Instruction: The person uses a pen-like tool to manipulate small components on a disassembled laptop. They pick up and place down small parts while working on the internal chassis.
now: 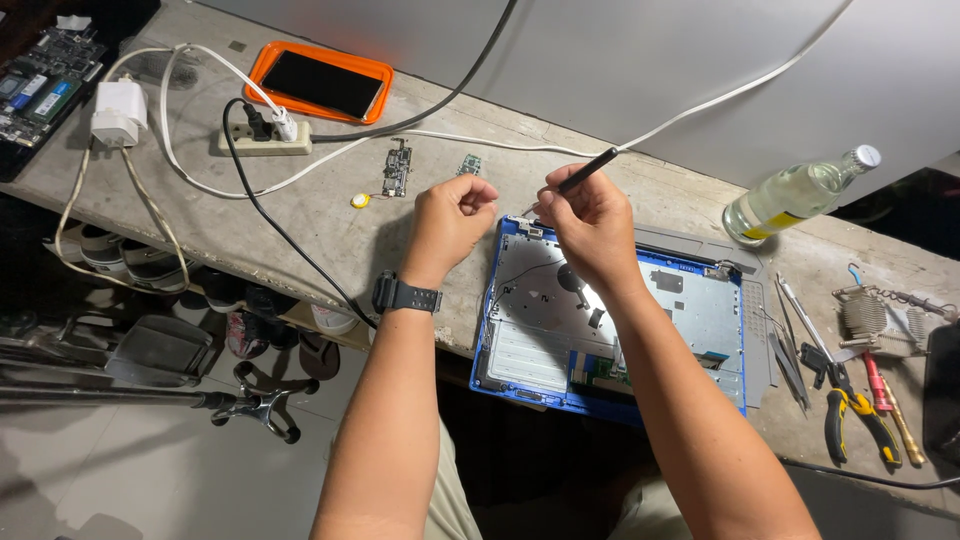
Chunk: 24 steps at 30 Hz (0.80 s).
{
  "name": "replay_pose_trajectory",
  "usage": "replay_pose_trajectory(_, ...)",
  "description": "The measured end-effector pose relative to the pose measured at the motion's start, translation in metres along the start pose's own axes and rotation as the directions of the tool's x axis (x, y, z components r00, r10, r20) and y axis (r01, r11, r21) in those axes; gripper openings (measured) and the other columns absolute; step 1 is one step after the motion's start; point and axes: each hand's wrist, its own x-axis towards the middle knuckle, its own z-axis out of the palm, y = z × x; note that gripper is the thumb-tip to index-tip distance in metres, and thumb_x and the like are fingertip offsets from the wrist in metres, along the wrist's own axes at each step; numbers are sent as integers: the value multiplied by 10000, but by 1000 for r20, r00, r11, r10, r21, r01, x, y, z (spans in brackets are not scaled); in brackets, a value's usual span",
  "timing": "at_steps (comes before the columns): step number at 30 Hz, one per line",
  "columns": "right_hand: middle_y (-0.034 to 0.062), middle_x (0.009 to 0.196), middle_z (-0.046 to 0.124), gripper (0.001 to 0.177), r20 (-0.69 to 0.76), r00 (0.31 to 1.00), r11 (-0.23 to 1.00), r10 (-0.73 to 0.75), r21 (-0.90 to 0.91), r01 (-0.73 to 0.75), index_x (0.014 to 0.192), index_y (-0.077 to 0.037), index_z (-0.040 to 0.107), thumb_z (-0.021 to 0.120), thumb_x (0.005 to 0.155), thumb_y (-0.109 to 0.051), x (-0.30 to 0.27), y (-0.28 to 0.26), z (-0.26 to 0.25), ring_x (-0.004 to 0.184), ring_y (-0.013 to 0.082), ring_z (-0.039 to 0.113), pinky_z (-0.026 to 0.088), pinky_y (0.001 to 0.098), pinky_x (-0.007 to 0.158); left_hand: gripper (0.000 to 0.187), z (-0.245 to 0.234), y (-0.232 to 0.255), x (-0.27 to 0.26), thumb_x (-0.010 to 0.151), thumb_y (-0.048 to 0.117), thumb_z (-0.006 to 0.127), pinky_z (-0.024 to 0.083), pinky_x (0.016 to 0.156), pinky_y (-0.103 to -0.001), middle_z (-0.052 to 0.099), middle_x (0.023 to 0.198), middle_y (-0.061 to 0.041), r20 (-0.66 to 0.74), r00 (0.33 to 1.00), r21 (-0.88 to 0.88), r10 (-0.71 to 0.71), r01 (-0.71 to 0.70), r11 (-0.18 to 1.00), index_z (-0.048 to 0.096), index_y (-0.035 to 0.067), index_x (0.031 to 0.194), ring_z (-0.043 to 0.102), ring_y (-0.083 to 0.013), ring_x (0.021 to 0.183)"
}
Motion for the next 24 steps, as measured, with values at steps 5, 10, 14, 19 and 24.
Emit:
replay_pose_trajectory(5, 180, 1022, 823, 183, -6, 1000, 1000, -6, -12, 6, 1262, 13, 734, 776, 1085, 40, 2, 10, -2, 962, 231, 845, 751, 386, 863, 160, 2, -2, 1, 905, 127, 861, 643, 656, -242, 817, 755, 35, -8, 1000, 8, -18, 18, 1000, 908, 206, 1035, 757, -47, 669)
replay_pose_trajectory(10, 184, 1027, 824, 178, -8, 1000, 1000, -2, -17, 2, 1263, 15, 741, 776, 1090, 35, 2, 11, -5, 968, 234, 846, 751, 376, 866, 177, 3, 0, 2, 911, 66, 827, 646, 654, -243, 827, 747, -13, 19, 997, -67, -71, 73, 995, 896, 137, 1057, 794, -72, 659)
replay_pose_trajectory(14, 192, 1029, 826, 181, -9, 1000, 1000, -1, -20, 1, 1263, 18, 744, 784, 1087, 34, 3, 16, -7, 967, 246, 850, 752, 383, 864, 187, 6, -2, 4, 905, 66, 835, 645, 652, -248, 831, 754, -1, 24, 997, -46, -77, 78, 996, 907, 154, 1053, 808, -76, 667)
replay_pose_trajectory(19, 199, 1040, 826, 180, -16, 1000, 1000, 7, -24, -7, 1269, 26, 738, 778, 1093, 31, 2, 23, -13, 977, 252, 848, 752, 387, 868, 165, 13, 2, 1, 902, 139, 873, 612, 699, -246, 847, 825, 47, 67, 997, 56, -40, 37, 998, 923, 219, 1037, 757, -50, 742)
replay_pose_trajectory(24, 205, 1032, 823, 169, -31, 998, 997, 61, 38, -60, 1263, 23, 732, 775, 1100, 16, 1, 25, -18, 942, 240, 845, 764, 390, 837, 152, 18, 12, -4, 883, 126, 887, 639, 733, -300, 805, 862, -30, 165, 979, 61, 123, -134, 989, 906, 180, 1024, 778, -136, 804)
